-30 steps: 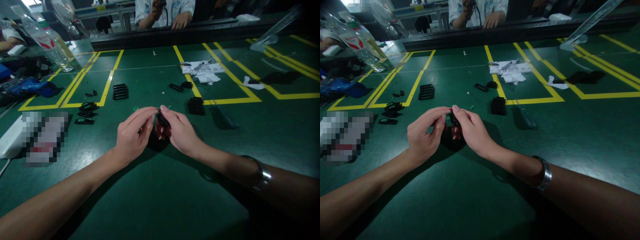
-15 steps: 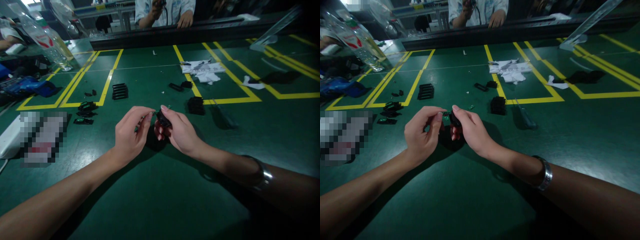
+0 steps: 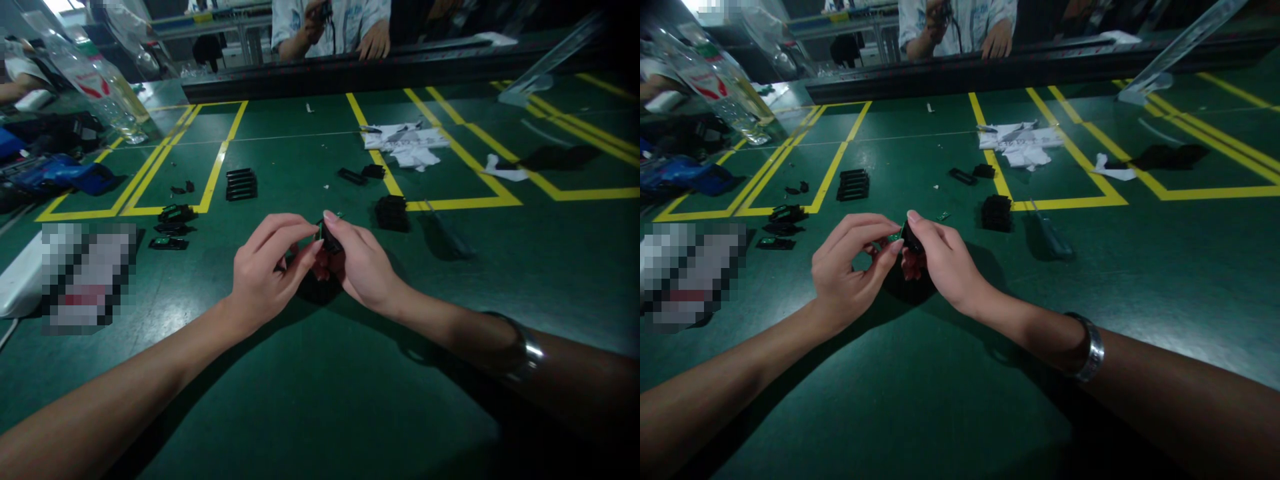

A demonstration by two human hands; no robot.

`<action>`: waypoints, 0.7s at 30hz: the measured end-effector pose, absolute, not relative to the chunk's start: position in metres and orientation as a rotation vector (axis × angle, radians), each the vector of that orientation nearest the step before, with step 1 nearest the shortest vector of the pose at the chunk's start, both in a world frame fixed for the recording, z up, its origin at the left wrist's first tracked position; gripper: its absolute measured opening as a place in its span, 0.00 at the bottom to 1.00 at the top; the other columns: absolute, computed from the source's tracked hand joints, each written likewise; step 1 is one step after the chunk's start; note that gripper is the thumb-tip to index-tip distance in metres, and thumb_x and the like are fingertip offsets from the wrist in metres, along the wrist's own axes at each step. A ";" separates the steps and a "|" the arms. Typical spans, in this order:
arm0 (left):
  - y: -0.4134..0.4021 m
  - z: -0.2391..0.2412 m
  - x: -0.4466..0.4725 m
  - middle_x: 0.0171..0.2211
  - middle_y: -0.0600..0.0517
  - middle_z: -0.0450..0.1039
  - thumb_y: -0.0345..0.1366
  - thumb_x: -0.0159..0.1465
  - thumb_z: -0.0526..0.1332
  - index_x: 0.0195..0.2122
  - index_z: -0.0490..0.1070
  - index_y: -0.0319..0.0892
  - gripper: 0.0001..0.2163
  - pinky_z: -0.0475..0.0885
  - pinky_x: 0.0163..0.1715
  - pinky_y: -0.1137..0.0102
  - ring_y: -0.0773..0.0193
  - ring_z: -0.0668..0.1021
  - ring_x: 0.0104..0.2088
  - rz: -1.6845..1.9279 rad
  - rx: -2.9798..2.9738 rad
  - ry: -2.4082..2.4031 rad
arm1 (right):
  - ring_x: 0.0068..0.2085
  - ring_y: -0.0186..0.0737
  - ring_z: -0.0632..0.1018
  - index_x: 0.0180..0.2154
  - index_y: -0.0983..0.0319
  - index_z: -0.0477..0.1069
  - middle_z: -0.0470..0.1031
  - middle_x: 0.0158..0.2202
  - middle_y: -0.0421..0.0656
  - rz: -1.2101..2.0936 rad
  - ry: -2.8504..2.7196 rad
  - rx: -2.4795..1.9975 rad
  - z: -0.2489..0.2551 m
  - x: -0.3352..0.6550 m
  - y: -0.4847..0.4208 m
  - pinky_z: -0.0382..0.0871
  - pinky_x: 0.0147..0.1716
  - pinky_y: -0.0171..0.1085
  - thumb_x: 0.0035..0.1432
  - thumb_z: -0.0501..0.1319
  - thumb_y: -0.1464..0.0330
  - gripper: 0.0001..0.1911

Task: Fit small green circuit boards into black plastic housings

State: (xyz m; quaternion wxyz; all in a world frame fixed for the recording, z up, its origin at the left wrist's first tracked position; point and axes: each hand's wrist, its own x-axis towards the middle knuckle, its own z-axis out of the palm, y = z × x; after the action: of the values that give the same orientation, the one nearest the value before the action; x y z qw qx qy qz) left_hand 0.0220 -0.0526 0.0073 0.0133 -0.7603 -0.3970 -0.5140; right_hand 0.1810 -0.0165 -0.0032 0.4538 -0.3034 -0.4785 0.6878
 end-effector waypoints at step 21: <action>-0.053 0.008 0.023 0.46 0.47 0.81 0.32 0.67 0.69 0.48 0.76 0.41 0.10 0.81 0.42 0.70 0.63 0.83 0.44 -1.665 -2.422 -1.254 | 0.22 0.32 0.73 0.26 0.59 0.72 0.71 0.21 0.37 1.654 -1.220 -0.744 -0.003 0.181 -0.017 0.67 0.22 0.33 0.70 0.61 0.51 0.24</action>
State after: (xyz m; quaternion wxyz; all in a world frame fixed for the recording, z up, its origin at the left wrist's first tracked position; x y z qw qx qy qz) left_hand 0.0229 -0.0533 0.0075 -0.0272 -0.7576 -0.3923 -0.5209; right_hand 0.1809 -0.0169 -0.0025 0.4597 -0.3022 -0.4957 0.6721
